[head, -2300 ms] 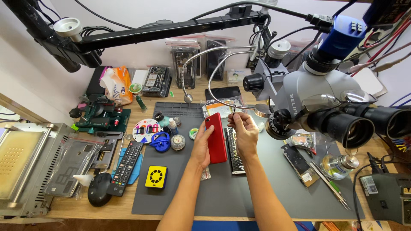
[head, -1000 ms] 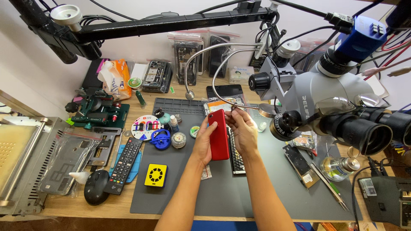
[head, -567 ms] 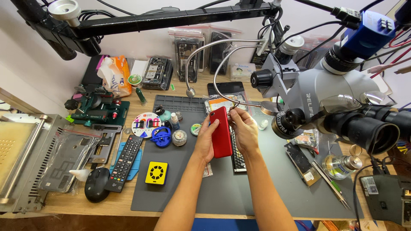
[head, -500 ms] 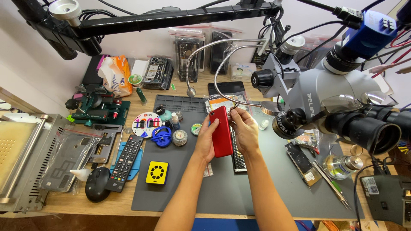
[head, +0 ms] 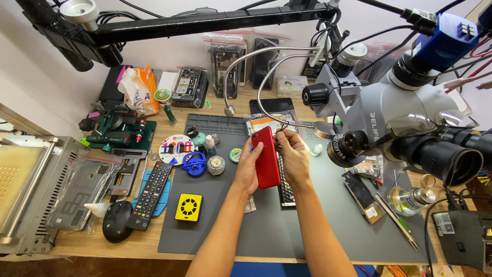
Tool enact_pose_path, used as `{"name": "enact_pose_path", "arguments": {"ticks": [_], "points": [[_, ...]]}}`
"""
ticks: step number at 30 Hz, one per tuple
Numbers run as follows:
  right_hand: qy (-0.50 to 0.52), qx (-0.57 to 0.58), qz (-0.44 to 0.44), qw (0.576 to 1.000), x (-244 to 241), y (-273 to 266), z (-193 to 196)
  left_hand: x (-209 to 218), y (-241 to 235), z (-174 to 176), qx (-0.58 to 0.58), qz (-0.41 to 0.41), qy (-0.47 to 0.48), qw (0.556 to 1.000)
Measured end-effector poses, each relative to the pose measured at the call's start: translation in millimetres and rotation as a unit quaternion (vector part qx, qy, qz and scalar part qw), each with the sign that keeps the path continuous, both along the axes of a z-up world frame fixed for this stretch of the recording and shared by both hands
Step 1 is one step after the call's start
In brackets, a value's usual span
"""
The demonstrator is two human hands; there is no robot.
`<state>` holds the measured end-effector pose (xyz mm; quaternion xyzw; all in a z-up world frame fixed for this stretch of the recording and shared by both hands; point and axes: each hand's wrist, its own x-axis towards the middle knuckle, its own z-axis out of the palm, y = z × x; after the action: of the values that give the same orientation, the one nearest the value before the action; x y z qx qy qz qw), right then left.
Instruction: The person picks up a red smartphone, plugs in a charging cable, and then operates the touchscreen by swiping and typing. The person holds the phone with both hands and navigates the interface while seated at a workbench.
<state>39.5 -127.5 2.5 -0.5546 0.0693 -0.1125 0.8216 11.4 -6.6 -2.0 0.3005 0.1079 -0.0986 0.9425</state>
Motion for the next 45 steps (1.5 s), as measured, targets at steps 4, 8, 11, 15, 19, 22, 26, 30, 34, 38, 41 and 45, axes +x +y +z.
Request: {"name": "enact_pose_path", "arguments": {"ticks": [4,8,11,15,19,22,26,30,34,38,41,45], "points": [[-0.001,-0.026,-0.011,1.000,-6,3,11,-1,0,5,0.018,0.001,-0.008,1.000],[0.001,-0.134,-0.035,0.990,-15,3,24,-8,-2,18,0.061,0.028,-0.029,0.997],[0.010,-0.175,-0.043,0.984,-17,3,35,-7,-4,17,0.074,0.048,-0.049,0.995],[0.025,-0.195,-0.038,0.980,-22,7,50,-10,-4,21,0.099,0.054,-0.086,0.990],[0.019,-0.195,-0.034,0.980,-21,6,46,-12,-3,27,0.121,0.052,-0.096,0.987],[0.020,-0.201,-0.036,0.979,-25,9,54,-14,-4,30,0.132,0.060,-0.107,0.984],[0.022,-0.193,-0.031,0.981,-30,13,64,-16,-5,36,0.152,0.058,-0.109,0.981],[0.019,-0.194,-0.031,0.980,-24,8,53,-19,-5,42,0.186,0.061,-0.113,0.974],[0.024,-0.186,-0.031,0.982,-29,12,60,-21,-5,44,0.197,0.057,-0.109,0.973],[0.022,-0.118,-0.033,0.992,-14,2,32,-20,-6,32,0.201,0.087,-0.085,0.972],[0.018,-0.101,-0.030,0.994,-13,-8,18,-22,-1,25,0.194,0.113,-0.065,0.972],[0.070,-0.117,0.061,0.989,-49,-9,44,-32,4,23,0.147,0.141,-0.053,0.978]]}}
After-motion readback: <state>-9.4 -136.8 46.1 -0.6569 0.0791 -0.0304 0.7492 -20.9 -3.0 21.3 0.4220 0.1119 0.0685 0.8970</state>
